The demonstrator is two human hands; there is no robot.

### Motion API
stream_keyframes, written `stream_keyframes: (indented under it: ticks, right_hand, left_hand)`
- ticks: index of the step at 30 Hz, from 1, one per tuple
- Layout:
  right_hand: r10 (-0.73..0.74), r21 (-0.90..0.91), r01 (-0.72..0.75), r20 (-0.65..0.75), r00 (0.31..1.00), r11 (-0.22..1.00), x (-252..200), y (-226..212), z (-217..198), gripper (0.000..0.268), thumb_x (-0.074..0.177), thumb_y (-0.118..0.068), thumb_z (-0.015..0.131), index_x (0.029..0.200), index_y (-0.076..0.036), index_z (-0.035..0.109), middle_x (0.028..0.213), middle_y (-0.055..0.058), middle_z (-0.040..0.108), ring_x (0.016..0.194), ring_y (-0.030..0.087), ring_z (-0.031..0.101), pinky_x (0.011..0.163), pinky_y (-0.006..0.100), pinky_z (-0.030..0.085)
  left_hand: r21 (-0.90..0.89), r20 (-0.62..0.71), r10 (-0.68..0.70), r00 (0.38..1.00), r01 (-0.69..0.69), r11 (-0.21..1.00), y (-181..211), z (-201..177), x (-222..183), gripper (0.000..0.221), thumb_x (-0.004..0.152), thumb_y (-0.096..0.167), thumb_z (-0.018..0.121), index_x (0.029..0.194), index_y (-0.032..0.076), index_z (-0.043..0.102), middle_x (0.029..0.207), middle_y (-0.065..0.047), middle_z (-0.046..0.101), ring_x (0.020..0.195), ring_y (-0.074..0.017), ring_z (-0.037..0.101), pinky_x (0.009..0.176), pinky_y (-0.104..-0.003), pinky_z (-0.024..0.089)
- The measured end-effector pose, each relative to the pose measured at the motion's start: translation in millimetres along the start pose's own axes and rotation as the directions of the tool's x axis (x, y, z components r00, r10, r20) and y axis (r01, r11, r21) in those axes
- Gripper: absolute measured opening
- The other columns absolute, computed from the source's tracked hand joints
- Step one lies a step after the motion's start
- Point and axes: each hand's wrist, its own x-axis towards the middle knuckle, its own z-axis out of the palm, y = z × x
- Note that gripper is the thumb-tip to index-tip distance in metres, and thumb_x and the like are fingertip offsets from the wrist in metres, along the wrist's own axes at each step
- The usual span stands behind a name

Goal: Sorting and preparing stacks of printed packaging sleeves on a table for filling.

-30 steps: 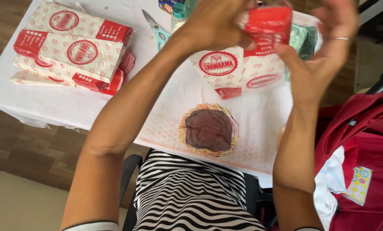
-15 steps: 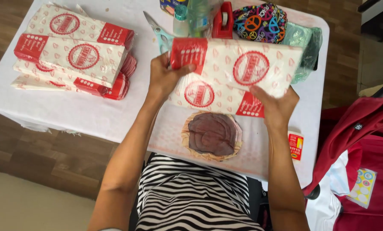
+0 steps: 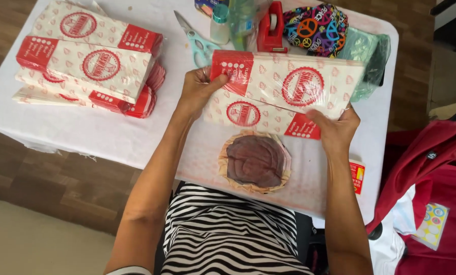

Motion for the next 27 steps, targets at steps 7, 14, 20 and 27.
stream_keyframes:
  ticks: [7,14,20,27]
  right_hand:
    - [-0.019,0.022,0.018,0.028,0.999,1.0,-4,86,-9,0.056,0.08,-0.001,0.092,0.128,-0.001,0.064,0.119,0.013,0.07,0.11,0.017,0.063,0.102,0.041,0.053]
    - [-0.079,0.2,0.076,0.008,0.997,0.977,-8,33,14,0.065,0.087,0.001,0.086,0.141,-0.002,0.049,0.13,0.013,0.064,0.121,0.02,0.062,0.11,0.041,0.05]
    - [-0.026,0.077,0.029,-0.034,0.999,0.997,-11,97,-3,0.069,0.087,0.001,0.086,0.145,-0.004,0.049,0.133,0.011,0.062,0.124,0.019,0.057,0.111,0.044,0.046]
    - [0.108,-0.008,-0.108,0.081,0.991,0.994,-11,-6,25,0.082,0.082,-0.002,0.089,0.148,-0.002,0.042,0.133,0.018,0.061,0.124,0.028,0.061,0.113,0.05,0.045]
  left_hand:
    - [0.251,0.252,0.396,0.883,-0.454,0.855,-23,-15,-8,0.033,0.097,0.011,0.078,0.123,0.001,0.061,0.109,-0.015,0.07,0.106,-0.0195,0.061,0.104,-0.044,0.048]
    - [0.191,0.265,0.393,0.881,-0.447,0.874,-14,3,-18,0.034,0.101,0.016,0.074,0.128,0.002,0.058,0.113,-0.016,0.069,0.109,-0.0215,0.063,0.105,-0.045,0.048]
    - [0.385,0.289,0.441,0.85,-0.525,0.759,-30,-4,-13,0.039,0.098,0.023,0.076,0.122,0.002,0.054,0.105,-0.018,0.068,0.102,-0.0282,0.068,0.098,-0.047,0.051]
    - [0.442,0.18,0.321,0.93,-0.368,0.818,-38,-9,-2,0.035,0.1,0.026,0.073,0.115,0.001,0.054,0.101,-0.019,0.072,0.094,-0.0285,0.07,0.089,-0.046,0.055]
